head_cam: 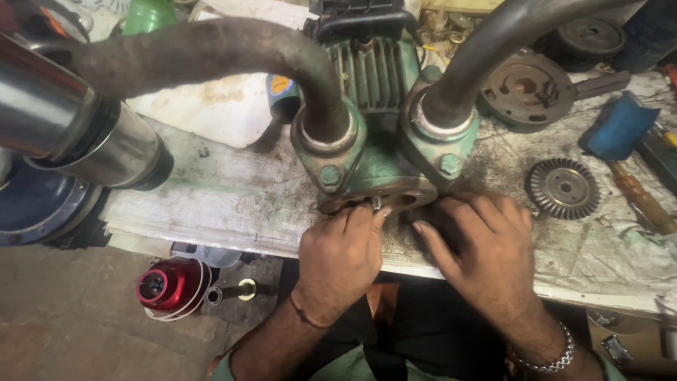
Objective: The person works at a cluttered workbench with a green pump motor. They pour screws and bolts from a white jar onto a sheet of paper, spread the fasteners out by hand, sort through them, and transfer them into a small container.
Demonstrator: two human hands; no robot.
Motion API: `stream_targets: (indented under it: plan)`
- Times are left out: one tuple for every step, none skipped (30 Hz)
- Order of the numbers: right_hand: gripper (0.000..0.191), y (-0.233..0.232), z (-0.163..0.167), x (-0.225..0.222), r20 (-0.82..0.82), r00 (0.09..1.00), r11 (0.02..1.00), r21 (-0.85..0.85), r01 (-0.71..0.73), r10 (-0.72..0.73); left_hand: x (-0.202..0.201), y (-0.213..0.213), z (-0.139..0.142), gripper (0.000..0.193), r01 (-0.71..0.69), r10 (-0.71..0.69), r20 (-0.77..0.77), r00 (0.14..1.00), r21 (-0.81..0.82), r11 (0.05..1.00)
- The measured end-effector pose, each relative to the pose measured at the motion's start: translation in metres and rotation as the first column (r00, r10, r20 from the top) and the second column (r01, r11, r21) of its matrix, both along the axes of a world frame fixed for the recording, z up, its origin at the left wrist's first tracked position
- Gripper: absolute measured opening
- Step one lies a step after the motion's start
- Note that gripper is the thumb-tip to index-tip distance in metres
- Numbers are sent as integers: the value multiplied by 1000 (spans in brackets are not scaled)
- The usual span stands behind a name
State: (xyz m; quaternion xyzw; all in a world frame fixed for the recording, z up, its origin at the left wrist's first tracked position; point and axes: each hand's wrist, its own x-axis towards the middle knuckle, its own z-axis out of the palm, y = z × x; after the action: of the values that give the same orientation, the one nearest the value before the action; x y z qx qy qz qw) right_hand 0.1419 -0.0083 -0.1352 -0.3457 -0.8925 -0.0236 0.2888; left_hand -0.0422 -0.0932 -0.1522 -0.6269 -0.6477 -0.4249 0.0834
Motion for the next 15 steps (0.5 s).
stream_targets:
  plan:
    - [38, 0, 1, 0, -10, 1000, 1000, 8, -3, 3, 0, 0, 2, 20, 4, -4, 1, 1000, 9, 1000]
    - [38, 1, 2, 0, -4, 1000, 1000, 4, 0, 0, 0, 1, 5, 18, 0, 0, -4, 1000, 41, 999]
    - [38, 1, 3, 0, -1, 1000, 1000, 1, 6, -6, -1, 1, 8, 17, -1, 2, -10, 1000, 74, 997]
    - [38, 1, 5, 0, 2, 1000, 1000, -2, 13, -13, -1, 1, 11, 17, 0, 2, -15, 1000, 108, 994]
    - [38, 2, 6, 0, -18, 1000, 1000, -2, 4, -4, -1, 1, 14, 18, -10, 17, -43, 999, 155, 988]
    - [37, 2, 8, 0, -38, 999, 1000, -1, -6, 6, -2, 1, 17, 21, -18, 33, -68, 997, 202, 979]
    - [36, 3, 10, -1, -57, 998, 1000, 0, -16, 16, -2, 1, 19, 26, -26, 50, -93, 994, 248, 968]
    - [36, 3, 12, -1, -62, 998, 1000, -4, -20, 20, -3, 2, 20, 25, -5, 36, -117, 992, 261, 965]
    - [36, 4, 13, -2, -67, 997, 1000, -9, -26, 26, -4, 2, 21, 25, 14, 25, -141, 990, 271, 962]
    - [36, 4, 14, -3, -72, 997, 999, -15, -35, 33, -4, 3, 21, 24, 32, 16, -166, 986, 280, 960]
    - [35, 5, 15, -3, -80, 996, 999, -11, -41, 40, -5, 3, 21, 25, 33, 19, -182, 983, 280, 960]
    - [34, 5, 16, -3, -87, 995, 999, -8, -47, 46, -6, 3, 20, 25, 34, 23, -199, 980, 278, 960]
    - [34, 5, 16, -2, -93, 994, 999, -10, -51, 50, -6, 4, 20, 25, 37, 23, -214, 976, 272, 962]
    - [34, 5, 16, -2, -95, 994, 999, -18, -50, 48, -6, 4, 20, 25, 41, 19, -220, 975, 266, 963]
    - [35, 5, 16, -1, -94, 994, 998, -27, -49, 46, -6, 4, 20, 25, 45, 14, -225, 974, 258, 965]
